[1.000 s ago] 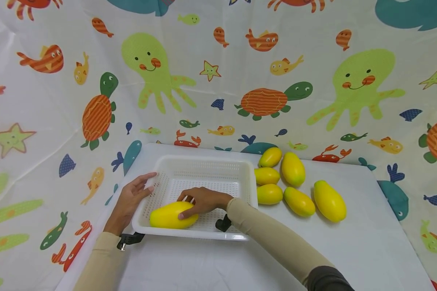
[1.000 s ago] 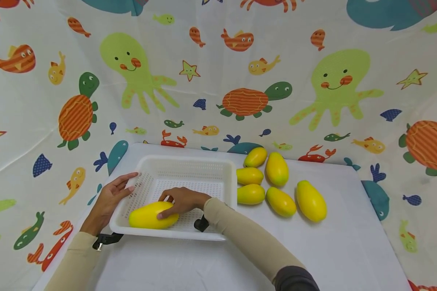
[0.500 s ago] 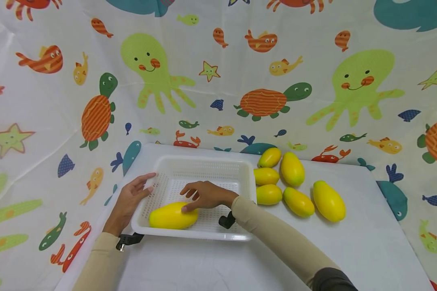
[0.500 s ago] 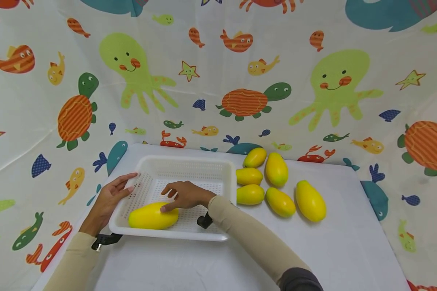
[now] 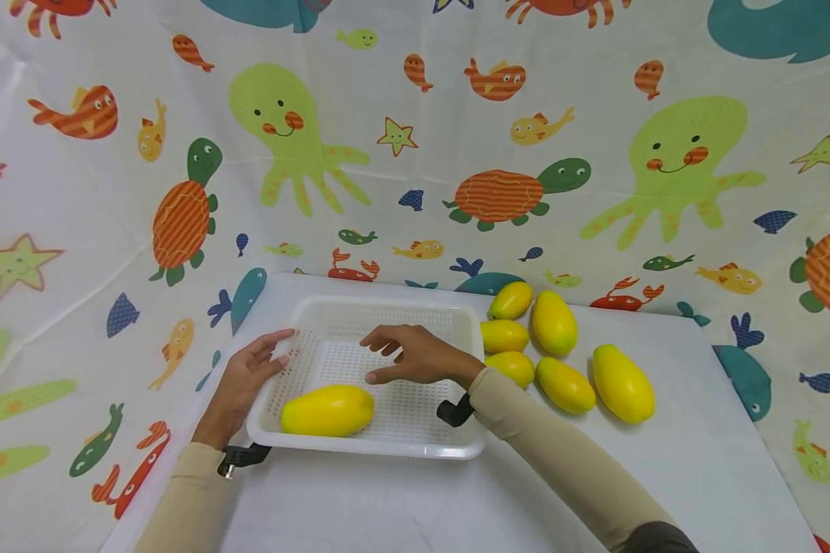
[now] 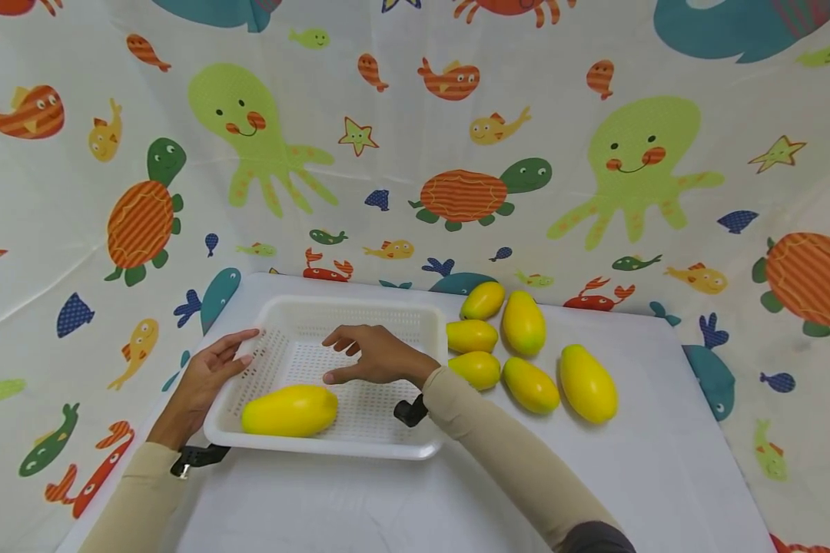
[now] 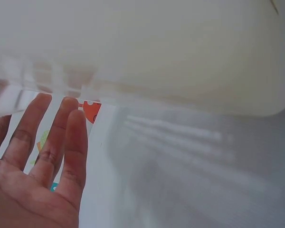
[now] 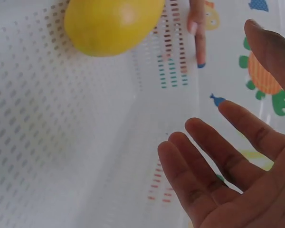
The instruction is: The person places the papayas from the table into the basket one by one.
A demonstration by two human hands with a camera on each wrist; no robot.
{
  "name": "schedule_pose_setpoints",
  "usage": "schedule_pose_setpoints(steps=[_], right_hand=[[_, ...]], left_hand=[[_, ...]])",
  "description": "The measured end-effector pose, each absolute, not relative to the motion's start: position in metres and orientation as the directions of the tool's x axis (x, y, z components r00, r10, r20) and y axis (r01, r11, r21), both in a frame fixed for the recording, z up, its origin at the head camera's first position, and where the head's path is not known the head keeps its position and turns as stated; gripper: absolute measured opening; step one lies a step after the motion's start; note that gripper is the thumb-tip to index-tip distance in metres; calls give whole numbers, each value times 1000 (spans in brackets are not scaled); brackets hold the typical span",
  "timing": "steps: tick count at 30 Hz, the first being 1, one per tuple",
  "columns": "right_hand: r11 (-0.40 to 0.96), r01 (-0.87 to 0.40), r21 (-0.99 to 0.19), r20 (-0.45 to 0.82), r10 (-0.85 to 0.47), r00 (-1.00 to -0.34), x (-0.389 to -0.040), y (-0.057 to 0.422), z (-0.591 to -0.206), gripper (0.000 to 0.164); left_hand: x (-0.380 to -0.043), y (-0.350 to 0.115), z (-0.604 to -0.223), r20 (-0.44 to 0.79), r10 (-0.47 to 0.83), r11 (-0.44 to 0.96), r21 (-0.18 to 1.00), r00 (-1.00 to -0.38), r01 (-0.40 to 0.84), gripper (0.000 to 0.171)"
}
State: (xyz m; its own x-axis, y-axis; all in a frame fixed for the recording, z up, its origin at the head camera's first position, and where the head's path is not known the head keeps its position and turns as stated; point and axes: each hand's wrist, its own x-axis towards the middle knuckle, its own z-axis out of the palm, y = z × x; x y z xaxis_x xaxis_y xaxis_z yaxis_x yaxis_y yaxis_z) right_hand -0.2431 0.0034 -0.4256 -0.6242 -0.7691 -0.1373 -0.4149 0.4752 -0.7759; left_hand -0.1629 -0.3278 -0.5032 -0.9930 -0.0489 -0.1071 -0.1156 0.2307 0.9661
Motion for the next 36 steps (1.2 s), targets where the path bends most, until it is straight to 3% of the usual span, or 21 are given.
schedule_pose_setpoints(steps=[15, 36], right_hand=[[436, -468, -769, 6, -727, -687, -247, 40, -397, 60], [403, -443, -801, 133, -601, -788, -256, 112, -362, 63]], left_hand=[[-163, -327, -499, -102, -53, 242, 964, -993, -112, 63], [-163, -328, -503, -117, -39, 220, 968, -992, -123, 63]])
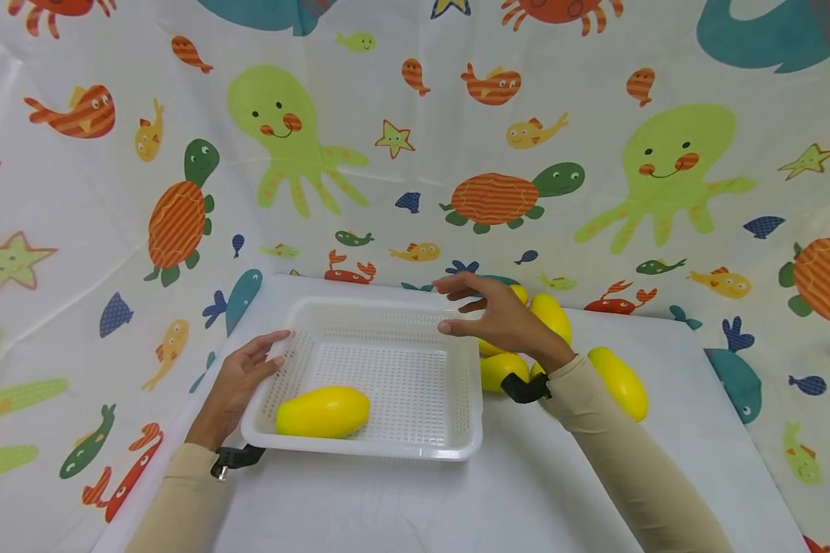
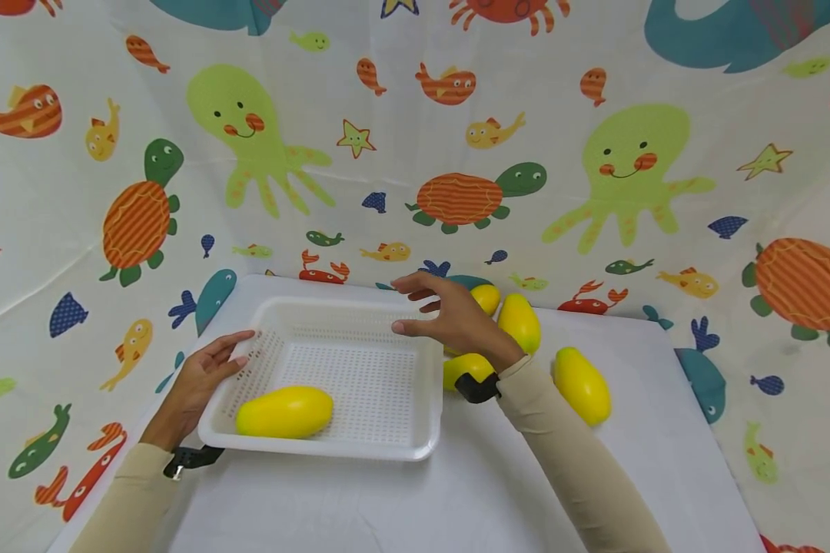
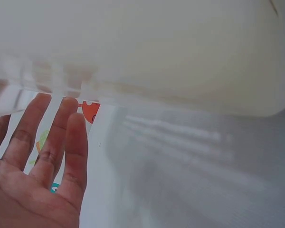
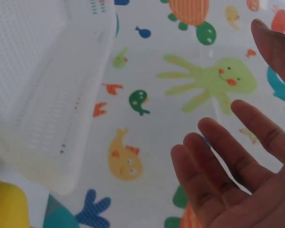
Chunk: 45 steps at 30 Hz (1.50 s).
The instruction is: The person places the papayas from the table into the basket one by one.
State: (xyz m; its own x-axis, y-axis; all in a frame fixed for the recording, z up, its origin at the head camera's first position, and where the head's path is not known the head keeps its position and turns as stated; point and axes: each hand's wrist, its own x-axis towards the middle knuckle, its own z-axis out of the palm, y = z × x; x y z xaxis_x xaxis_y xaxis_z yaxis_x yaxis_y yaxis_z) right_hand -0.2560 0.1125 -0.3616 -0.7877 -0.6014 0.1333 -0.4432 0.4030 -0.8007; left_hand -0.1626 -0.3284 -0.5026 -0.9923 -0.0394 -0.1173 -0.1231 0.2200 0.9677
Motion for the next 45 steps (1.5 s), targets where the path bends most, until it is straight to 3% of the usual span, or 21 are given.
schedule_pose_setpoints(steps=[23, 45], right_hand=[[488, -347, -801, 192, -340, -921, -240, 222, -348, 60], [570, -262, -779, 224, -136, -965, -219, 278, -368, 63]], left_hand=[[-164, -330, -504, -110, -36, 218, 969, -993, -115, 64], [-162, -330, -506, -96, -37, 218, 971, -995, -102, 63]])
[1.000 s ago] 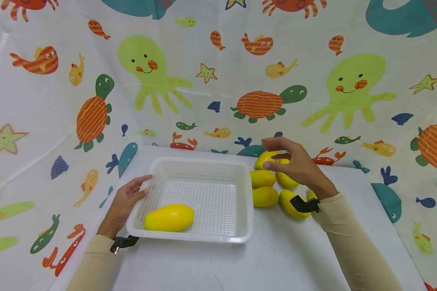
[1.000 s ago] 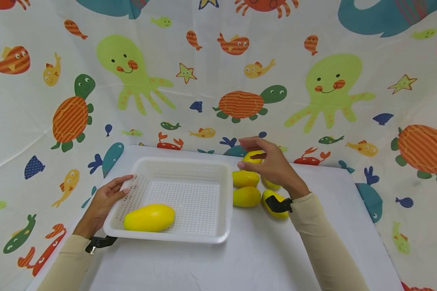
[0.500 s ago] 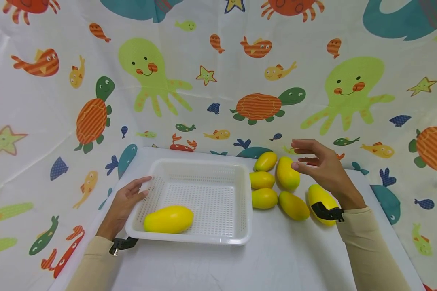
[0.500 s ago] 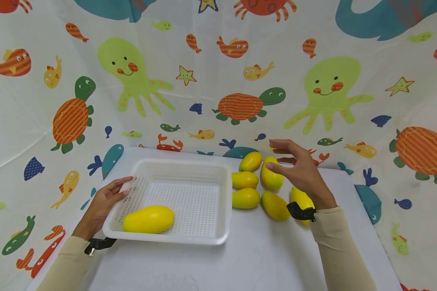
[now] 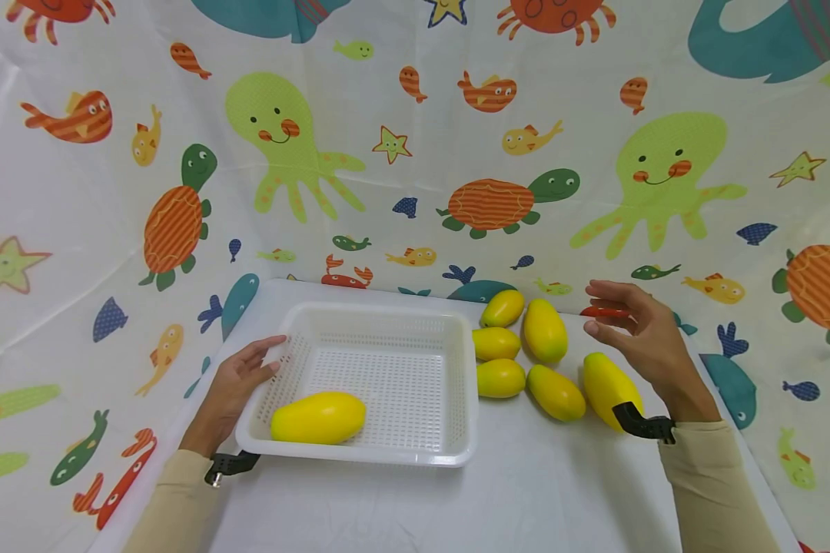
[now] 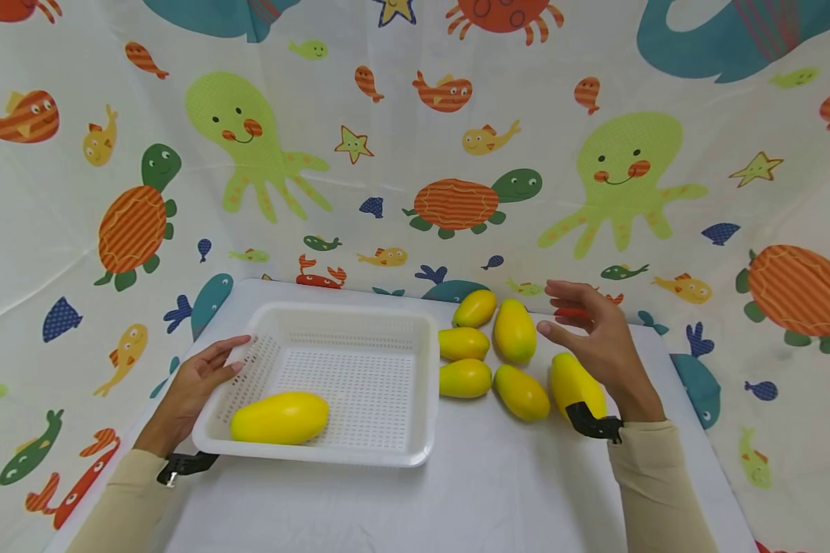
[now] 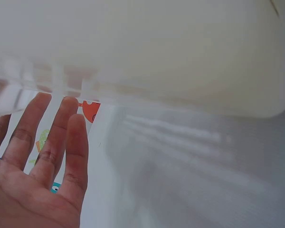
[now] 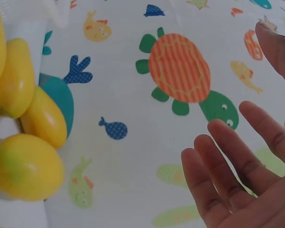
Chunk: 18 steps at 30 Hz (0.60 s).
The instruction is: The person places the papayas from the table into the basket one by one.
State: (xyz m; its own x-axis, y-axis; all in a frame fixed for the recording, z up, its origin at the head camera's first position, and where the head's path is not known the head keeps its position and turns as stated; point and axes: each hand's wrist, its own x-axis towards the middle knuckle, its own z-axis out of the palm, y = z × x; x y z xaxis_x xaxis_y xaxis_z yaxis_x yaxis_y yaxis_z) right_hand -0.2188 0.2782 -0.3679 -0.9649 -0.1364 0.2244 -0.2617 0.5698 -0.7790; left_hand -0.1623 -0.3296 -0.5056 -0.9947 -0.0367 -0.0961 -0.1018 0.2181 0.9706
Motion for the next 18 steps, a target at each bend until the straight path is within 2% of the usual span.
schedule_pose_setpoints(steps=[7, 18], right_hand=[[563, -266, -783, 260, -93, -961, -213, 290, -380, 63], [539, -224, -812, 245, -33, -969, -204, 302, -395, 59]], left_hand=[[-162, -330, -505, -104, -42, 221, 969, -994, -110, 65], [-162, -330, -506, -96, -40, 226, 969, -995, -103, 65]])
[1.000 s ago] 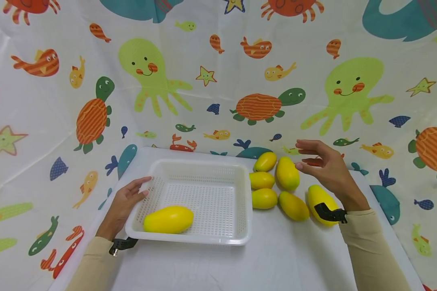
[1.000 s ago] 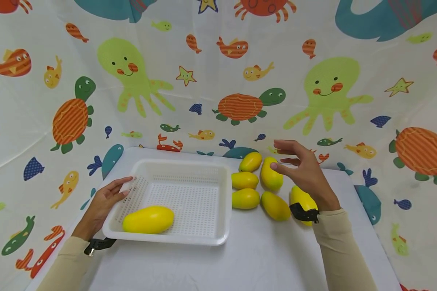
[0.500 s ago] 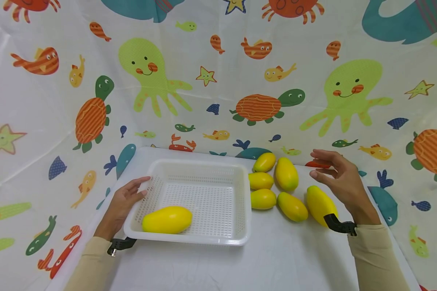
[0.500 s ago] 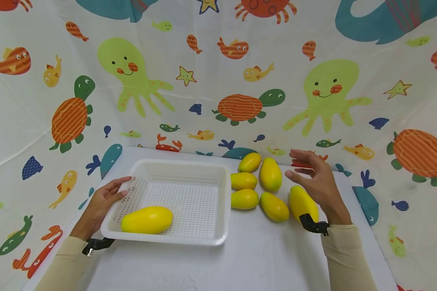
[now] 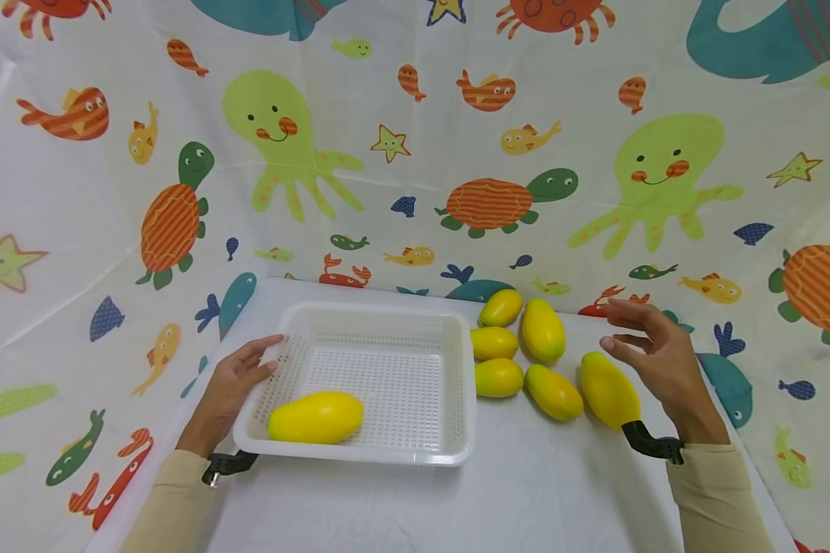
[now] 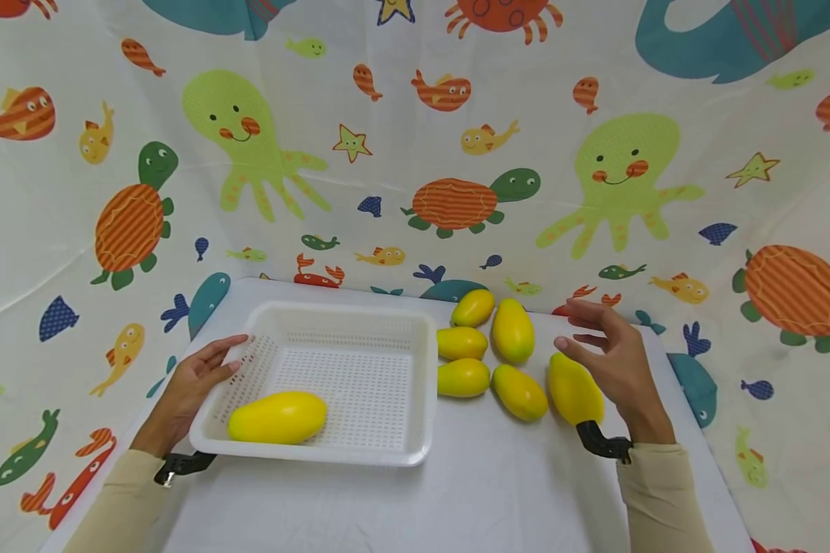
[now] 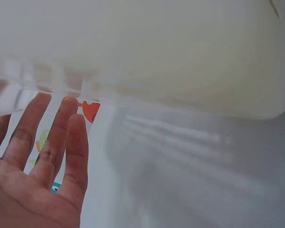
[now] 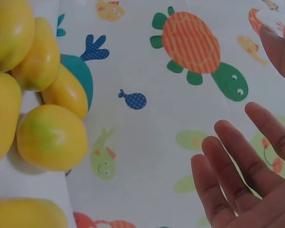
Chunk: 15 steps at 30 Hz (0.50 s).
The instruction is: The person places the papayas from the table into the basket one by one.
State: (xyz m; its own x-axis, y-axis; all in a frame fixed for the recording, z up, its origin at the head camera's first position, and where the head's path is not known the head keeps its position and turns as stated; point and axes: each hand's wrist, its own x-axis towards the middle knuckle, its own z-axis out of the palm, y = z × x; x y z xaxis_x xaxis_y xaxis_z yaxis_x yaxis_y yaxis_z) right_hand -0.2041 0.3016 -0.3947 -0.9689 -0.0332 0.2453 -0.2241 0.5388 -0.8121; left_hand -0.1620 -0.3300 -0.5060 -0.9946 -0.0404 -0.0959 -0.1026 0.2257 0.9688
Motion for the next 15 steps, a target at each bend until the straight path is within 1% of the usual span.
schedule_pose_setpoints(steps=[15], right_hand=[[573, -159, -804, 212, 26, -977, -198, 312, -413, 66]], left_hand=[[-161, -328, -503, -108, -28, 211, 971, -994, -112, 65]])
